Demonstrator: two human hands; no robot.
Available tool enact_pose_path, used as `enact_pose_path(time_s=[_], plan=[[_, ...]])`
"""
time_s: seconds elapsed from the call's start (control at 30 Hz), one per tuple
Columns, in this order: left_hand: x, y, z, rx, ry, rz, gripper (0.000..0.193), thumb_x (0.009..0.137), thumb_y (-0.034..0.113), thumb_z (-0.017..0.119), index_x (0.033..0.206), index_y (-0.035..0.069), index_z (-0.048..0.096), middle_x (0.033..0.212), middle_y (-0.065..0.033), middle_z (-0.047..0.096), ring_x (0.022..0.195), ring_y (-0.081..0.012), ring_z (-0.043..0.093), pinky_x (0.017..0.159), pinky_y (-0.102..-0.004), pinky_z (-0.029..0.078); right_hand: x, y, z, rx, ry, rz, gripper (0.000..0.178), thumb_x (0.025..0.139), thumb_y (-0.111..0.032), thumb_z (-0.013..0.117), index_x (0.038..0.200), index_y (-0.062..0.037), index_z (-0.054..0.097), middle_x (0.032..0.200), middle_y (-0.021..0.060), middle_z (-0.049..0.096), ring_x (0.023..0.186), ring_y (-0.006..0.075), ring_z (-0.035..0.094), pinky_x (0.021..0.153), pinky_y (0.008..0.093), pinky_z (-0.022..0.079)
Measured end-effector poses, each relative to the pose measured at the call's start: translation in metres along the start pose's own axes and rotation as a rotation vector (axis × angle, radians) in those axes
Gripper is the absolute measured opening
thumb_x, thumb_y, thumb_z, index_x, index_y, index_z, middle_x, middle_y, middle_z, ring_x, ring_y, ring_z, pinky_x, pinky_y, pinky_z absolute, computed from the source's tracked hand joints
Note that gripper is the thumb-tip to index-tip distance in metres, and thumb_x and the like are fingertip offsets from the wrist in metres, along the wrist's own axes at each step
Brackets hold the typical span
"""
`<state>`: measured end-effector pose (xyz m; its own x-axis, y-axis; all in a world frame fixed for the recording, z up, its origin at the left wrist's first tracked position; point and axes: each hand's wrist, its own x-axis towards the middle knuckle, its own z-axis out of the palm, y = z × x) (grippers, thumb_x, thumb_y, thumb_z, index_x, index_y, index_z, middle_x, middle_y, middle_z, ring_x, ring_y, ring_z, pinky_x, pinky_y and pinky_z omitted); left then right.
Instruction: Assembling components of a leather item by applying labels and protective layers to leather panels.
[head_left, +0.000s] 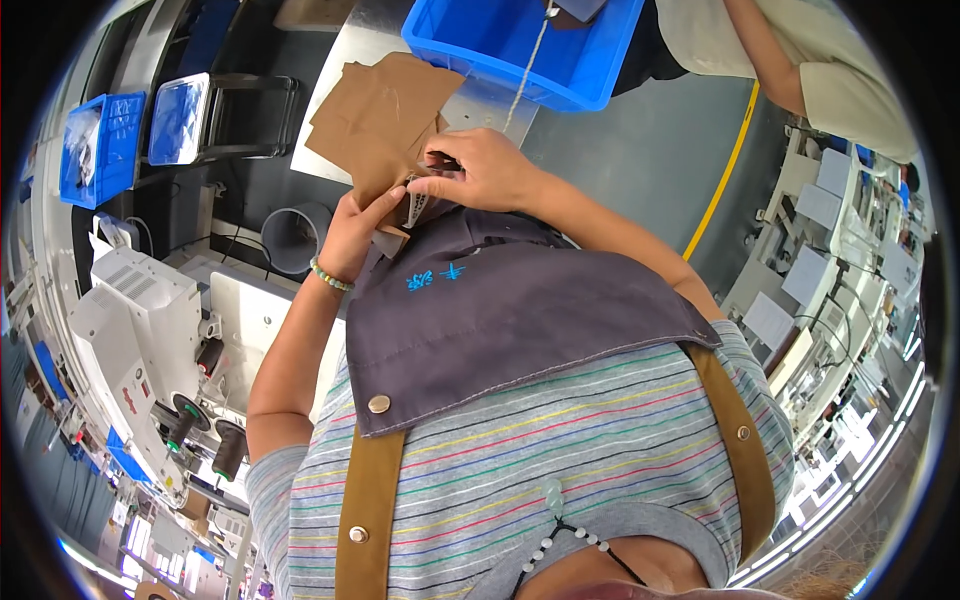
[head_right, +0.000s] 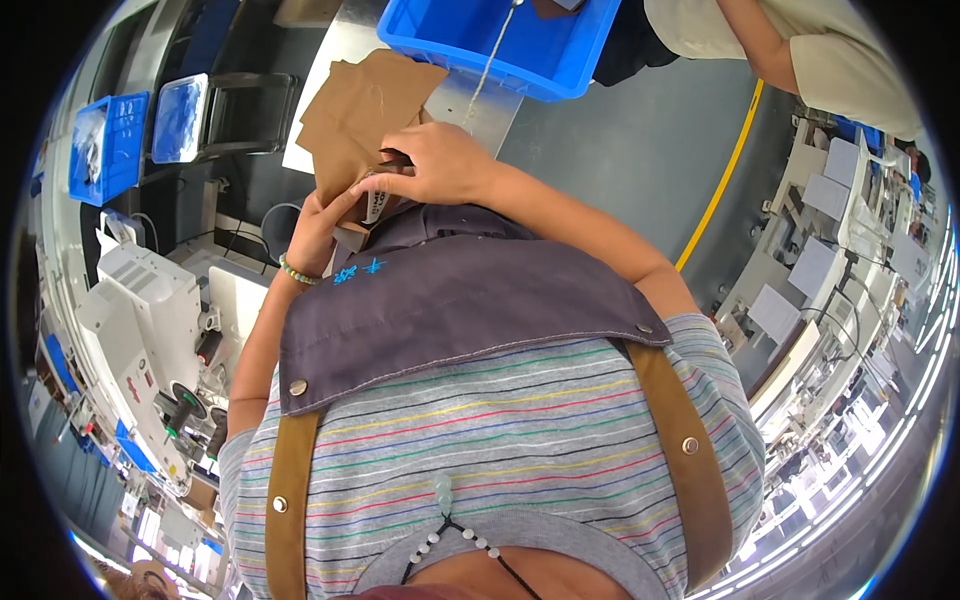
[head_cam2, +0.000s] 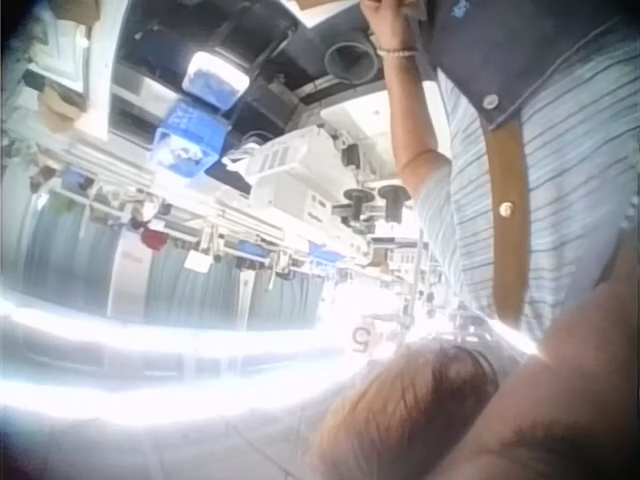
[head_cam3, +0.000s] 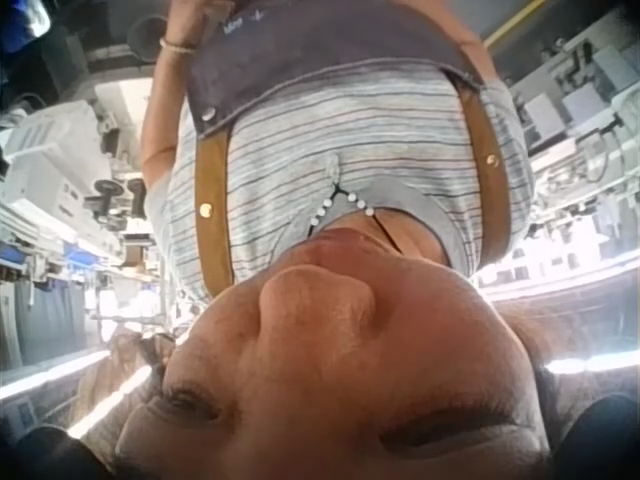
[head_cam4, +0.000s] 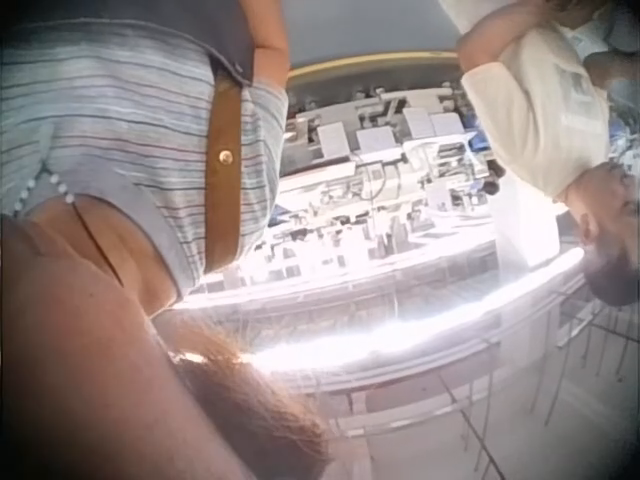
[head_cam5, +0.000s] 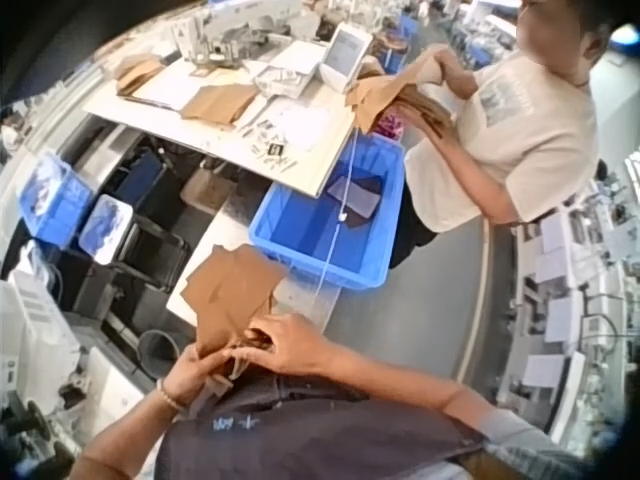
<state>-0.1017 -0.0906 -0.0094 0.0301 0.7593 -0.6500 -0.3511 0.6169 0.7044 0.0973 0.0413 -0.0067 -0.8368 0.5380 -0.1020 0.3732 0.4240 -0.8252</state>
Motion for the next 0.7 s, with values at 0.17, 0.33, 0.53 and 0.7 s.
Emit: enact_pose_path(time_s=[0.17, 0.33, 0.53, 0.7], plan=[[0.000, -0.003, -0.002, 0.063, -0.003, 0.038, 0.032, 0.100, 0.022, 0.064, 0.123, -0.001, 0.063, 0.106, -0.0021, 0.068, 0.092, -0.0085, 0.063, 0.080, -0.0251, 0.051, -0.007, 0.000, 0.029, -0.193, 0.111, 0.065, 0.048, 0.078, -0.047, 0.078, 0.091, -0.0021, 0.065, 0.088, 0.0130, 0.067, 0.080, 0.0338, 0.066, 0.069, 0.0419, 0.051], [-0.005, 0.000, -0.005, 0.192, 0.039, 0.116, 0.033, 0.100, 0.022, 0.064, 0.123, -0.002, 0.064, 0.106, -0.0025, 0.068, 0.090, -0.0081, 0.063, 0.079, -0.0244, 0.051, -0.004, 0.014, 0.021, -0.037, -0.046, -0.031, 0.020, 0.089, -0.021, 0.067, 0.096, -0.0027, 0.064, 0.090, 0.0146, 0.065, 0.083, 0.0367, 0.063, 0.072, 0.0436, 0.050], [-0.035, 0.026, -0.017, 0.301, -0.158, -0.052, 0.030, 0.100, 0.020, 0.064, 0.116, -0.005, 0.066, 0.098, -0.0040, 0.070, 0.083, -0.0086, 0.064, 0.072, -0.0241, 0.053, -0.017, 0.041, -0.034, 0.174, -0.244, -0.209, 0.012, 0.096, -0.013, 0.061, 0.103, -0.0034, 0.061, 0.085, 0.0112, 0.062, 0.081, 0.0280, 0.060, 0.074, 0.0378, 0.048], [-0.042, 0.019, -0.071, 0.033, 0.148, -0.100, 0.031, 0.099, 0.019, 0.064, 0.124, 0.000, 0.064, 0.104, -0.0064, 0.073, 0.090, -0.0152, 0.073, 0.076, -0.0276, 0.058, -0.027, 0.119, -0.088, 0.331, 0.025, 0.305, 0.021, 0.098, -0.022, 0.063, 0.109, -0.0047, 0.065, 0.087, 0.0049, 0.064, 0.079, 0.0109, 0.055, 0.071, 0.0297, 0.045]])
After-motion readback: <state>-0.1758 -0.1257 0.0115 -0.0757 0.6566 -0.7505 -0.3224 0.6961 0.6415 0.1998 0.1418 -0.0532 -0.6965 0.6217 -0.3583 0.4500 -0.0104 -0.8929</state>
